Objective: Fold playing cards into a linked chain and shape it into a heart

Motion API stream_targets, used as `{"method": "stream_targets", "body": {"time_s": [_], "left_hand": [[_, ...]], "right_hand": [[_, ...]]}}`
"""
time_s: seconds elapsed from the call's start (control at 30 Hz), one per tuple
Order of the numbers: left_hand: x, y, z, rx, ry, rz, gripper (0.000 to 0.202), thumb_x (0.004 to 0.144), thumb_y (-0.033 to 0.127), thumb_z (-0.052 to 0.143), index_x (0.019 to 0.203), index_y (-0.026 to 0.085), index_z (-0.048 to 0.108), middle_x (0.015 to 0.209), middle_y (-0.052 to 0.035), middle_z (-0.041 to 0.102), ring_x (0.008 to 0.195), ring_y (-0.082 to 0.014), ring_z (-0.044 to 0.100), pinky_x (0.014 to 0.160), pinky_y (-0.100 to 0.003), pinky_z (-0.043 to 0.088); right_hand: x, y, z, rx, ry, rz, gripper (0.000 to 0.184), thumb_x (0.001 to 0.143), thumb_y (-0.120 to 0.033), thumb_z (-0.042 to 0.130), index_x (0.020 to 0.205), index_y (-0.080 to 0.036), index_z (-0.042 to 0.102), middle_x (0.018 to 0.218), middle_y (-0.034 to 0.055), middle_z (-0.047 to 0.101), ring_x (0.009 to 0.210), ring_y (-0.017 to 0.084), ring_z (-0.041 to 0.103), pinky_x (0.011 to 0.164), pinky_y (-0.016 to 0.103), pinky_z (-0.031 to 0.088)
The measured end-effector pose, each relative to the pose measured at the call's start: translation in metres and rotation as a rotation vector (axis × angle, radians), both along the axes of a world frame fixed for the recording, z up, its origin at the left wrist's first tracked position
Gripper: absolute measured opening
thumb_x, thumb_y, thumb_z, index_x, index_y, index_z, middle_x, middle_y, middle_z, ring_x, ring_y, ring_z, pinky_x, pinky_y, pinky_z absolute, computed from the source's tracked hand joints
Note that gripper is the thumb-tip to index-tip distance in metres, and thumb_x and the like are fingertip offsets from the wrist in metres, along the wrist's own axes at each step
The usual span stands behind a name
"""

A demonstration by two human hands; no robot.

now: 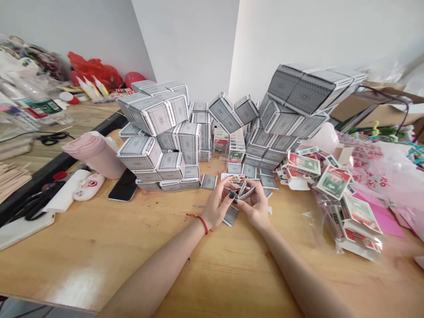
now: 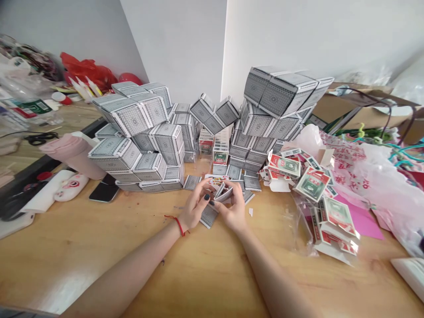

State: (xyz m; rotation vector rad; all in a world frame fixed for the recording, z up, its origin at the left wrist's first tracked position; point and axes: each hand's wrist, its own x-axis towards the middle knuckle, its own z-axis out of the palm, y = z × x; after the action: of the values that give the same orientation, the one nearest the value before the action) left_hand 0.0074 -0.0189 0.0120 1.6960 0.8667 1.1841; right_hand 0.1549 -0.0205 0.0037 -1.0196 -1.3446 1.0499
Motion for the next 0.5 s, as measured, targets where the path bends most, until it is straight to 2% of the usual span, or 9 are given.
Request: {"method": "stream_targets", "body": {"time_s": [0.1,0.17,0.33,0.5], "left_hand": [[0.0021,0.0021,-0.0031,-0.075,-0.009,-0.100,0.048,0.084,0.035,0.043,0.128,0.017,0.034,0.116,-0.0125,0.052,0.100,-0.0223,0.054,0.084,-0.038,0.045],[0.0030,0.0034,-0.0043,-0.119,-0.039,-0.125,0.047,0.083,0.034,0.046,0.126,0.017,0.037,0.116,-0.0123,0.052,0.099,-0.0223,0.055,0.083,-0.038,0.046],[0.0032,0.0063,-0.0054,-0.212,-0.148,-0.165,0.034,0.082,0.031,0.049,0.112,0.016,0.049,0.114,-0.0106,0.056,0.105,-0.0213,0.053,0.092,-0.038,0.042],[0.0037,0.0082,-0.0051,-0.305,-0.214,-0.238,0.036,0.081,0.031,0.051,0.114,0.016,0.049,0.117,-0.0104,0.055,0.109,-0.0218,0.051,0.093,-0.038,0.041]], "right_hand": [[-0.0002,0.0005,-0.0030,0.195,-0.211,-0.113,0.050,0.062,-0.026,0.067,0.110,-0.025,0.050,0.102,0.0069,0.048,0.099,0.026,0.045,0.086,0.042,0.037],[-0.0013,0.0009,-0.0028,0.253,-0.277,-0.117,0.048,0.063,-0.023,0.065,0.109,-0.026,0.050,0.100,0.0067,0.048,0.099,0.026,0.046,0.086,0.043,0.037],[-0.0033,0.0007,0.0003,0.311,-0.301,-0.085,0.042,0.065,-0.021,0.061,0.105,-0.025,0.050,0.103,0.0071,0.048,0.101,0.026,0.044,0.089,0.044,0.036],[-0.0021,0.0001,0.0003,0.315,-0.277,-0.052,0.044,0.066,-0.021,0.061,0.107,-0.025,0.048,0.105,0.0076,0.046,0.102,0.026,0.044,0.087,0.044,0.037]]}}
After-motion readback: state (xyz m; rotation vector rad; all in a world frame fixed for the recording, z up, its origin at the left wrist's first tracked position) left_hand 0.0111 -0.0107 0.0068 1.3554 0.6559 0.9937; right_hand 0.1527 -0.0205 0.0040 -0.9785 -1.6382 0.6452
